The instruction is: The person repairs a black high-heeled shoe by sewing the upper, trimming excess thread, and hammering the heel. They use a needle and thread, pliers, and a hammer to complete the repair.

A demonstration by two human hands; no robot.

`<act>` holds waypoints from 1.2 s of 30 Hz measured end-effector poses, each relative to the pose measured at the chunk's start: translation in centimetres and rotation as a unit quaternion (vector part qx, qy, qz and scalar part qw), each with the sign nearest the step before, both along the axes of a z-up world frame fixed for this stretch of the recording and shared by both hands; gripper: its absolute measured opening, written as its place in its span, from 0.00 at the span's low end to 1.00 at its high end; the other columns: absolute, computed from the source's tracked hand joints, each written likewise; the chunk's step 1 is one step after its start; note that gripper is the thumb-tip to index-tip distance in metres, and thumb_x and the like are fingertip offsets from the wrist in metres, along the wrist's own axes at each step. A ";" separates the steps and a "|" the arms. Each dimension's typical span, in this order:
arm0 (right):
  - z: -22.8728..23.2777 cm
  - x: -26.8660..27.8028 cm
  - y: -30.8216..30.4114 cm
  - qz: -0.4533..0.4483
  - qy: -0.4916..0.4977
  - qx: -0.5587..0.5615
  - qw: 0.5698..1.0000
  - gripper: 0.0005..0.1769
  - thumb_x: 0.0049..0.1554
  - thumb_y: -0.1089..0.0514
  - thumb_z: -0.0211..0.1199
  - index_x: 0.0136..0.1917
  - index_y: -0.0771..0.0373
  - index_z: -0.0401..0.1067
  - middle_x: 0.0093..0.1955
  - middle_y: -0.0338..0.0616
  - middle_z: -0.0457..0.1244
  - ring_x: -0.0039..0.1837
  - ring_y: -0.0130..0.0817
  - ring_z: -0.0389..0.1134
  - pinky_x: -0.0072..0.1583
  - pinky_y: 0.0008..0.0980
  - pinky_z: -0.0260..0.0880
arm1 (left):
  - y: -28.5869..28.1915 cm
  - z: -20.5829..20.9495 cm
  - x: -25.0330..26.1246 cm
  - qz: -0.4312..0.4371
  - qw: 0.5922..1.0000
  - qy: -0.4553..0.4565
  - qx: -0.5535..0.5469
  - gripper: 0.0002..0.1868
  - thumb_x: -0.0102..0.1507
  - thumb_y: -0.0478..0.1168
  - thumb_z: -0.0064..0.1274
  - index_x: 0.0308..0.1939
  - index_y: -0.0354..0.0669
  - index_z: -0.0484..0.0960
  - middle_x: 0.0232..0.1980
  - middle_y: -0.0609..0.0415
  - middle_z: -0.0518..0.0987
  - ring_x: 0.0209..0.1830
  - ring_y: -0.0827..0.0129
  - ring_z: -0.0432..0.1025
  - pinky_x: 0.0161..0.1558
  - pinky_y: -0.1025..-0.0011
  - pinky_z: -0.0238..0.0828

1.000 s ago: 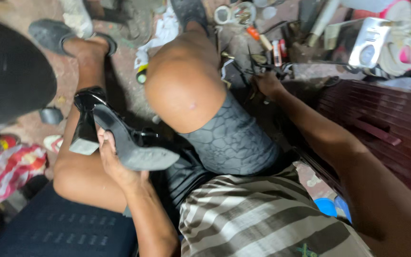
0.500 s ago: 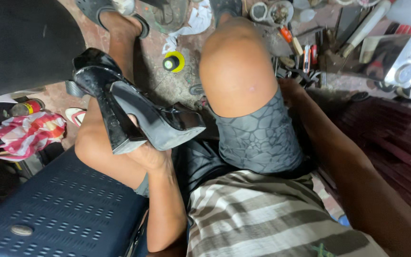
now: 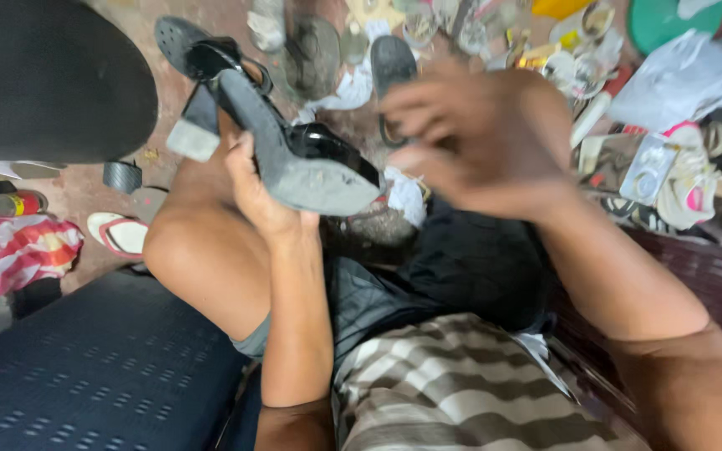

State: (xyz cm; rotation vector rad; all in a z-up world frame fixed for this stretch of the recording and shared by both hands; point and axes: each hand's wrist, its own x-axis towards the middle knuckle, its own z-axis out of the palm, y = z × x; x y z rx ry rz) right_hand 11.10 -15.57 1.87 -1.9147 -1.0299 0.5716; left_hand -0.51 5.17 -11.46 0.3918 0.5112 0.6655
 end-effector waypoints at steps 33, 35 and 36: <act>-7.3 -3.8 10.5 0.046 -0.087 -0.068 0.993 0.43 0.47 0.57 0.79 0.72 0.58 0.65 0.70 0.51 0.62 0.73 0.52 0.63 0.70 0.45 0.66 | 3.1 -0.9 -5.7 -0.043 0.909 0.156 0.385 0.26 0.66 0.29 0.65 0.66 0.33 0.71 0.57 0.54 0.75 0.57 0.71 0.71 0.63 0.72 0.71; -7.5 -4.0 10.5 0.047 -0.080 -0.058 0.994 0.42 0.48 0.56 0.79 0.72 0.59 0.65 0.71 0.51 0.62 0.73 0.51 0.63 0.70 0.46 0.65 | 2.8 -1.2 -5.4 -0.030 0.910 0.178 0.373 0.25 0.67 0.30 0.63 0.66 0.32 0.72 0.56 0.53 0.77 0.56 0.70 0.72 0.62 0.72 0.71; -7.5 -4.1 10.4 0.046 -0.083 -0.065 0.993 0.42 0.48 0.56 0.79 0.72 0.59 0.65 0.71 0.51 0.62 0.73 0.51 0.63 0.70 0.47 0.65 | 2.8 -1.3 -5.3 -0.027 0.913 0.202 0.353 0.24 0.67 0.30 0.63 0.65 0.32 0.73 0.57 0.52 0.78 0.55 0.69 0.73 0.61 0.71 0.72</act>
